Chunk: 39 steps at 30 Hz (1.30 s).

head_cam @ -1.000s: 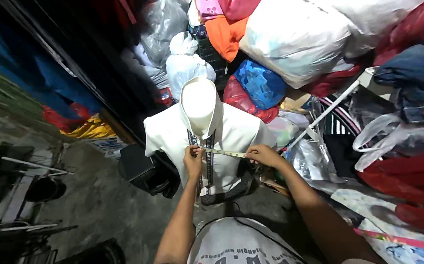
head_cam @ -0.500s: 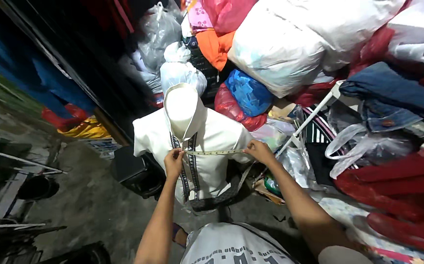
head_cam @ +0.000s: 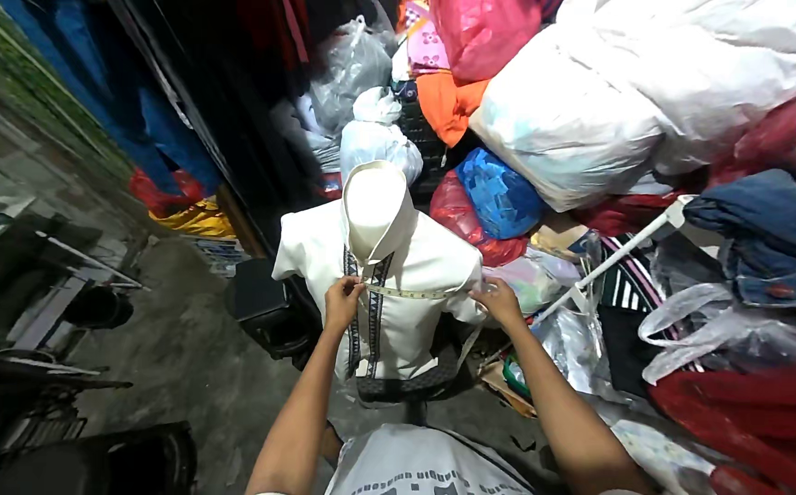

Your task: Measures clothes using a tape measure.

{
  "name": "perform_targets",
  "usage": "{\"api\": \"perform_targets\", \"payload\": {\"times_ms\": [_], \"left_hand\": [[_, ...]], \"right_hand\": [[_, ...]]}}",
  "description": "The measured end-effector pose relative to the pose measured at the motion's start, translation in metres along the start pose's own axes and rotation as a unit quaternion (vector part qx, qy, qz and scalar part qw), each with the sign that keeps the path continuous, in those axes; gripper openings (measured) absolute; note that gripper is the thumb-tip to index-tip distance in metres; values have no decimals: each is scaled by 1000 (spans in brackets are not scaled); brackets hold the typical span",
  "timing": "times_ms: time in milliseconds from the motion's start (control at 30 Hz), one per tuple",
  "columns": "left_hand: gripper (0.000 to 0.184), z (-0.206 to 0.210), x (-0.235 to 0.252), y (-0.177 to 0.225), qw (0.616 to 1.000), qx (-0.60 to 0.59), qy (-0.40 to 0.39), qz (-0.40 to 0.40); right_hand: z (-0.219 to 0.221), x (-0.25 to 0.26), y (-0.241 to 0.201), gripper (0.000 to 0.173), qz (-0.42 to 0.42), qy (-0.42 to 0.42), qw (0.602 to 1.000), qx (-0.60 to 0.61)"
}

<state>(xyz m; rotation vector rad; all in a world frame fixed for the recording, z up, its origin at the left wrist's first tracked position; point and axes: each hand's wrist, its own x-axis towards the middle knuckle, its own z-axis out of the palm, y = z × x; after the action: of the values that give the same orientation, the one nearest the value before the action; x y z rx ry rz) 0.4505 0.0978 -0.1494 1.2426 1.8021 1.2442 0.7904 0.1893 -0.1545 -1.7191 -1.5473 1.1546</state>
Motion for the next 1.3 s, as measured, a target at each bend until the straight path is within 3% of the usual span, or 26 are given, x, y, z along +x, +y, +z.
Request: {"api": "perform_targets", "payload": {"times_ms": [100,167,333,567,833,1300], "left_hand": [[19,0,1,-2,1000,-6,-9,-5],[20,0,2,-2,1000,-12,-13,-15],[23,-2,3,-1,999,-6,-32,-21],[21,1,9,-4,999,-11,-32,-23],[16,0,6,-2,1000,-11,-20,-15],[21,-9,6,-6,996,-60,-55,-39]], "right_hand": [[-6,-1,10,31,-15,-24,1000,12],[-14,-5,11,25,-36,-40,998,-12],[-33,-20,-3,29,-44,-58,996,-49],[-33,-26,-10,23,-3,-83,994,67],[-44,-13,-11,35,-65,-68,990,-105],[-44,-5,-13,38,-88,-57,982,-159]]}}
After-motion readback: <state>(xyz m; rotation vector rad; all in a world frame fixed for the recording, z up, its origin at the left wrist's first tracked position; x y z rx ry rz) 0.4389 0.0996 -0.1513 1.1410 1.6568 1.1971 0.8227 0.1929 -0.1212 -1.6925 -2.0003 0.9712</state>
